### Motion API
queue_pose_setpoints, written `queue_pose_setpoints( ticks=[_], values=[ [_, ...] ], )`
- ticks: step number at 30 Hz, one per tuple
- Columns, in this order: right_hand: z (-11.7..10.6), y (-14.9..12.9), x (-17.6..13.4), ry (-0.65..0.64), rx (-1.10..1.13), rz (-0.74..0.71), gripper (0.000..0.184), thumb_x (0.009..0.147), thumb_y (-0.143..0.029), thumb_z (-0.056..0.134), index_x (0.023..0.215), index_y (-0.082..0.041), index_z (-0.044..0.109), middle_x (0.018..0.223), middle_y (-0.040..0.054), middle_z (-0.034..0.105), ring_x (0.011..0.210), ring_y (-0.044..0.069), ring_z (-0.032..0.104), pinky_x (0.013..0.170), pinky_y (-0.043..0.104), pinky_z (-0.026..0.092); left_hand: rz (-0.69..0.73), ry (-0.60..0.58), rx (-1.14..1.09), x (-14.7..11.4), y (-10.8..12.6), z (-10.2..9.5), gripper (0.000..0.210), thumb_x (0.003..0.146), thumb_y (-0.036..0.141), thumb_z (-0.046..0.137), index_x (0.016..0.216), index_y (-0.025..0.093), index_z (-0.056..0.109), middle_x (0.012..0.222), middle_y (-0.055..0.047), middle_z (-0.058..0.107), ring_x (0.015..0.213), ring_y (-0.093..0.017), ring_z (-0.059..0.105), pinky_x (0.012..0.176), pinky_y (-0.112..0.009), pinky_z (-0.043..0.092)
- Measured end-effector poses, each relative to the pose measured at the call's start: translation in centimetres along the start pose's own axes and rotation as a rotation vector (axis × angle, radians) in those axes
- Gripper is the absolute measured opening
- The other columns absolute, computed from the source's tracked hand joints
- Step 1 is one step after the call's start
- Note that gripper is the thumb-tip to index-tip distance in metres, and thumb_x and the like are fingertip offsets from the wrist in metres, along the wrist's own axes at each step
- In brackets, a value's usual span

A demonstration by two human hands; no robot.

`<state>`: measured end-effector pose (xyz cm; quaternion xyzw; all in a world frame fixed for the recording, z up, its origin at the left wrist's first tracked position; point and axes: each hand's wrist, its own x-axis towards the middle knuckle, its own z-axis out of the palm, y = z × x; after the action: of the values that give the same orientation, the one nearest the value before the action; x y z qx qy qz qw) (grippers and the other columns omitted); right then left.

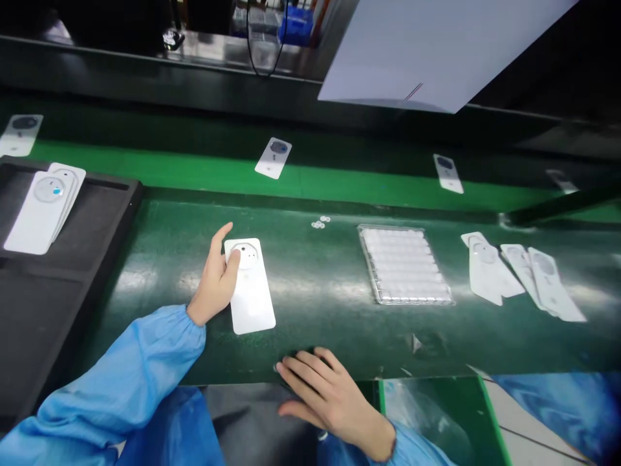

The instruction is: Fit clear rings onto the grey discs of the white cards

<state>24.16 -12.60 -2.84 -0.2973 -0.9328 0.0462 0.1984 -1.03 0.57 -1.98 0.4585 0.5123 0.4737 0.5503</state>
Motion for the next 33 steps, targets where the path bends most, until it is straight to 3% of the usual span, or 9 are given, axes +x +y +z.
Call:
queue_pose_setpoints(
  ticks=[3,6,8,12,14,19,21,26,33],
  values=[
    [0.7,-1.0,-0.3,0.107,0.060,0.004,0.022,0.100,-0.020,0.063,0.120,-0.020,0.071,0.092,0.0051,0.079,0.091,0.020,0.072,0.081,0.037,0.053,0.029,0.002,0.071,0.1,0.3,0.1,0.062,0.098,0.050,0.056,0.153,0.025,0.041,0.084,-0.004,0.069,0.059,-0.016,0.057,0.058,-0.027,0.045],
    [0.8,-1.1,1.0,0.157,0.202,0.097,0.016,0.101,-0.017,0.059,0.110,-0.019,0.072,0.088,0.0063,0.077,0.082,0.020,0.071,0.071,0.033,0.054,0.116,0.024,0.169,0.2,0.5,0.1,0.049,0.099,0.045,0.055,0.143,0.022,0.054,0.104,-0.008,0.071,0.077,-0.019,0.063,0.068,-0.028,0.049],
    [0.3,-0.5,2.4,0.176,0.415,0.299,0.019,0.103,-0.022,0.055,0.096,-0.019,0.072,0.083,0.0067,0.075,0.075,0.018,0.069,0.065,0.030,0.054,0.153,-0.007,0.233,0.1,0.7,0.2,0.040,0.102,0.042,0.050,0.133,0.020,0.063,0.105,-0.008,0.072,0.079,-0.019,0.063,0.068,-0.027,0.048],
    [-1.4,2.6,6.1,0.221,0.859,0.825,0.034,0.100,-0.043,0.057,0.077,-0.020,0.067,0.062,0.0012,0.063,0.055,0.014,0.057,0.051,0.026,0.046,0.138,-0.111,0.346,-0.5,1.1,0.6,0.031,0.100,0.035,0.051,0.112,0.020,0.075,0.095,-0.005,0.075,0.065,-0.015,0.060,0.058,-0.026,0.045],
    [-2.0,4.4,7.9,0.234,0.989,0.928,0.039,0.095,-0.053,0.063,0.076,-0.019,0.066,0.056,-0.0018,0.056,0.049,0.011,0.049,0.047,0.025,0.040,0.187,-0.139,0.416,-0.8,1.3,0.8,0.025,0.096,0.034,0.060,0.107,0.021,0.078,0.102,-0.006,0.077,0.072,-0.018,0.066,0.064,-0.028,0.050],
    [-2.1,6.3,10.4,0.186,1.078,0.939,0.047,0.086,-0.062,0.069,0.073,-0.017,0.065,0.054,-0.0029,0.053,0.047,0.010,0.043,0.046,0.025,0.034,0.377,-0.214,0.437,-1.3,1.2,1.1,0.031,0.082,0.038,0.081,0.109,0.022,0.080,0.109,-0.008,0.078,0.097,-0.025,0.073,0.088,-0.034,0.056],
    [-1.8,6.2,10.8,0.167,1.078,0.941,0.047,0.085,-0.063,0.070,0.074,-0.017,0.067,0.054,-0.0026,0.053,0.047,0.009,0.042,0.046,0.025,0.033,0.401,-0.219,0.403,-1.4,0.9,1.2,0.033,0.079,0.038,0.085,0.108,0.023,0.080,0.109,-0.008,0.079,0.096,-0.025,0.074,0.088,-0.034,0.057],
    [-1.6,5.9,10.9,0.170,1.126,0.956,0.046,0.083,-0.061,0.073,0.077,-0.015,0.070,0.054,-0.0031,0.052,0.048,0.009,0.042,0.045,0.024,0.031,0.425,-0.203,0.374,-1.5,0.4,1.4,0.014,0.087,0.034,0.079,0.098,0.027,0.083,0.100,-0.004,0.080,0.090,-0.022,0.074,0.082,-0.032,0.057],
    [-1.1,5.5,10.6,0.159,1.316,0.960,0.045,0.083,-0.060,0.075,0.089,-0.016,0.072,0.054,-0.0046,0.052,0.044,0.008,0.042,0.043,0.023,0.031,0.431,-0.144,0.350,-1.5,0.4,1.3,0.013,0.085,0.035,0.080,0.094,0.026,0.084,0.096,-0.005,0.080,0.088,-0.022,0.074,0.080,-0.032,0.058]
  ],
)
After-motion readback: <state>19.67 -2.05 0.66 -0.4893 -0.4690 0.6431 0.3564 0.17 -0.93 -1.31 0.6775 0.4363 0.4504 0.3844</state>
